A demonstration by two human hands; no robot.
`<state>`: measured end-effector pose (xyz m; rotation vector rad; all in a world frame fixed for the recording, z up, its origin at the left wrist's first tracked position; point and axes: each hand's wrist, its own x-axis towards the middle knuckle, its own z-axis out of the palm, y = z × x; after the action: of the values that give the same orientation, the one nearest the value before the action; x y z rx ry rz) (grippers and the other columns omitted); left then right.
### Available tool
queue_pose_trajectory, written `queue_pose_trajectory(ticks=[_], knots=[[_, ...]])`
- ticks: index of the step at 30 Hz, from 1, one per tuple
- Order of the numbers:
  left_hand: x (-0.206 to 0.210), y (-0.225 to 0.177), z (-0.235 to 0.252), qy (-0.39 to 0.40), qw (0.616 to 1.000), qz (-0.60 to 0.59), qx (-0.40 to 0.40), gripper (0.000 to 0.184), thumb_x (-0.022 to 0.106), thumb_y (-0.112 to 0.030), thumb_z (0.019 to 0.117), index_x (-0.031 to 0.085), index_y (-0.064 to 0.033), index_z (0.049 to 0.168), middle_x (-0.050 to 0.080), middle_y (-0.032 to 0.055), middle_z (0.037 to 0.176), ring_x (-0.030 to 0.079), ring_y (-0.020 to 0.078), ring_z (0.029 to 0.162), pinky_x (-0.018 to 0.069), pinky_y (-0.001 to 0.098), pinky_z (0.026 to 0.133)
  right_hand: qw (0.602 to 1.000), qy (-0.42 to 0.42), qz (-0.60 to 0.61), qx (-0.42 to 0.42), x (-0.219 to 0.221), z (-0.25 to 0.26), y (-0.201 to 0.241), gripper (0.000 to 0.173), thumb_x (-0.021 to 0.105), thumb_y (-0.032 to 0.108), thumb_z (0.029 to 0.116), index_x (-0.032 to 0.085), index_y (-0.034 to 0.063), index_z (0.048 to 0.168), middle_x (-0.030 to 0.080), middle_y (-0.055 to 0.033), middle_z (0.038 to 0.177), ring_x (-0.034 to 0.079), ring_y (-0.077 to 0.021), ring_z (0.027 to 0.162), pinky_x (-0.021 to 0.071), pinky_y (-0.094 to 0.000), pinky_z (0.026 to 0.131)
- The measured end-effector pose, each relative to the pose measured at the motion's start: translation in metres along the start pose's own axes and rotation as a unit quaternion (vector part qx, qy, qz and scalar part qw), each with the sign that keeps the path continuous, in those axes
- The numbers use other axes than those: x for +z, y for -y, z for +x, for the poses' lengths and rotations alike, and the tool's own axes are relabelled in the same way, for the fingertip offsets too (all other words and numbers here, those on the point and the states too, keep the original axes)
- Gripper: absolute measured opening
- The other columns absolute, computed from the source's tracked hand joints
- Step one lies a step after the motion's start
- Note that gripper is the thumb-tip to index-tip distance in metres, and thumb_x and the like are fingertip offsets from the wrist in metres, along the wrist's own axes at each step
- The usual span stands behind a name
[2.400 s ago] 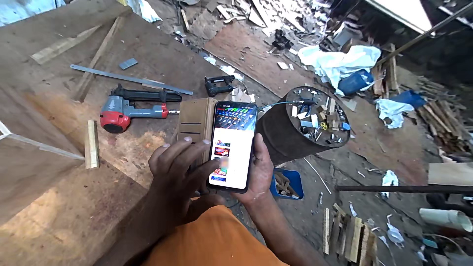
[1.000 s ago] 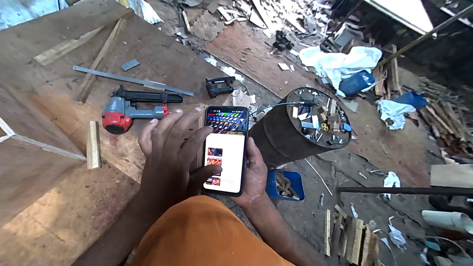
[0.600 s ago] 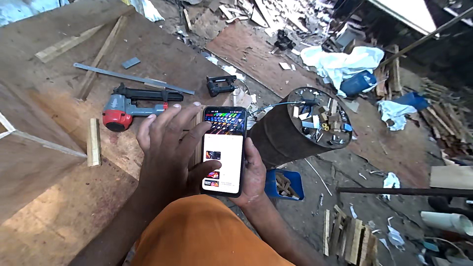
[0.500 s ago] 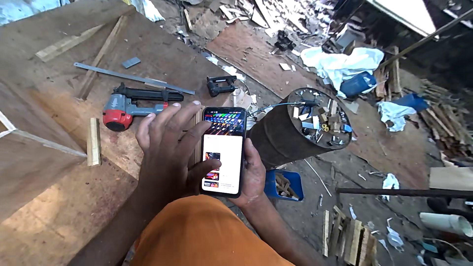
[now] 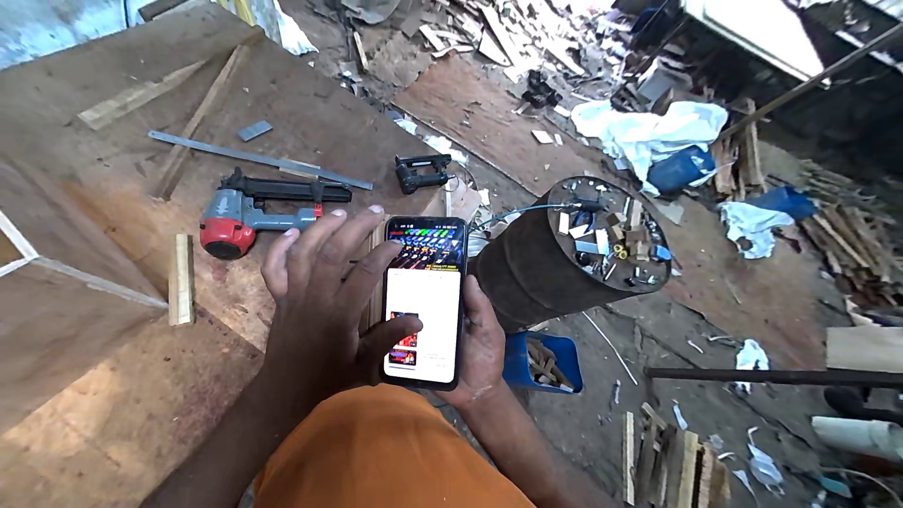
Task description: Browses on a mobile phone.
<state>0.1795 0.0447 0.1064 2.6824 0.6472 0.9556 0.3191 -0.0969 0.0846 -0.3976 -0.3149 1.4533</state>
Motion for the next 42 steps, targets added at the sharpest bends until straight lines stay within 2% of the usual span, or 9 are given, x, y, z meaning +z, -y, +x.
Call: queue_pose_trajectory(ticks=[8,14,18,21,23,27,32,42], knots=[[0.001,-0.003,-0.008,-0.009,1.000,-0.013,0.008,0.070,0.050,-0.073,0.0910,0.060,-0.0255,0.141,0.046,-0.0004,0.157,0.032,0.0266,0.151,0.0188,0.0643,0.119,0.999,0.008,0.035,0.000,-0.003,0.009,0.007,0.056,0.047,0.060,0.1000,0.059,0.0186,0.135,0.067,-0.0108,0.124,0.068,-0.0236,0.111,0.0574,-0.0479,0.092],[0.008,-0.008,-0.032,-0.009,0.999,-0.026,0.016,0.074,0.046,-0.077,0.0911,0.054,-0.0289,0.147,0.045,-0.0015,0.157,0.033,0.0243,0.150,0.0224,0.0615,0.118,0.999,0.003,0.034,-0.009,-0.001,0.018,0.018,0.055,0.046,0.060,0.1001,0.059,0.0184,0.133,0.067,-0.0101,0.123,0.067,-0.0227,0.111,0.0576,-0.0470,0.091],[0.011,-0.009,-0.042,-0.014,0.999,-0.031,0.013,0.072,0.049,-0.076,0.0906,0.056,-0.0308,0.146,0.044,-0.0022,0.158,0.033,0.0255,0.149,0.0242,0.0613,0.117,0.999,-0.004,0.035,-0.005,0.001,0.023,0.023,0.057,0.046,0.062,0.0994,0.060,0.0182,0.133,0.067,-0.0107,0.123,0.067,-0.0229,0.112,0.0567,-0.0476,0.093],[0.014,-0.008,-0.047,-0.011,1.000,-0.027,0.005,0.071,0.049,-0.078,0.0893,0.057,-0.0337,0.145,0.044,-0.0049,0.158,0.033,0.0252,0.150,0.0227,0.0600,0.120,0.999,-0.009,0.036,-0.006,0.003,0.027,0.027,0.057,0.045,0.062,0.0998,0.060,0.0183,0.133,0.067,-0.0109,0.124,0.067,-0.0229,0.113,0.0561,-0.0473,0.094],[0.011,-0.011,-0.045,-0.002,0.999,-0.034,-0.004,0.071,0.050,-0.077,0.0899,0.060,-0.0310,0.143,0.047,-0.0024,0.156,0.035,0.0264,0.149,0.0221,0.0605,0.120,0.999,-0.009,0.041,-0.007,0.004,0.030,0.028,0.057,0.047,0.061,0.0994,0.061,0.0175,0.133,0.068,-0.0114,0.123,0.067,-0.0231,0.112,0.0563,-0.0473,0.094],[0.011,-0.011,-0.041,-0.005,0.999,-0.034,-0.010,0.069,0.047,-0.077,0.0911,0.061,-0.0322,0.141,0.051,-0.0021,0.153,0.040,0.0269,0.146,0.0274,0.0613,0.117,0.999,-0.005,0.050,-0.003,0.004,0.035,0.031,0.057,0.049,0.061,0.0984,0.062,0.0173,0.133,0.068,-0.0120,0.123,0.067,-0.0238,0.113,0.0556,-0.0478,0.096],[0.011,-0.008,-0.036,-0.002,1.000,-0.025,-0.012,0.069,0.048,-0.077,0.0902,0.061,-0.0335,0.141,0.050,-0.0030,0.154,0.038,0.0268,0.147,0.0263,0.0615,0.117,0.998,-0.012,0.058,0.006,0.002,0.041,0.034,0.056,0.053,0.060,0.0970,0.062,0.0176,0.133,0.068,-0.0133,0.124,0.067,-0.0255,0.113,0.0554,-0.0492,0.096],[0.013,0.009,-0.026,0.001,0.999,-0.031,-0.021,0.065,0.049,-0.077,0.0903,0.061,-0.0373,0.140,0.048,-0.0025,0.155,0.037,0.0269,0.148,0.0275,0.0626,0.116,0.997,-0.015,0.069,0.017,-0.005,0.056,0.033,0.057,0.047,0.062,0.0989,0.061,0.0185,0.133,0.067,-0.0115,0.123,0.067,-0.0239,0.114,0.0552,-0.0483,0.096]])
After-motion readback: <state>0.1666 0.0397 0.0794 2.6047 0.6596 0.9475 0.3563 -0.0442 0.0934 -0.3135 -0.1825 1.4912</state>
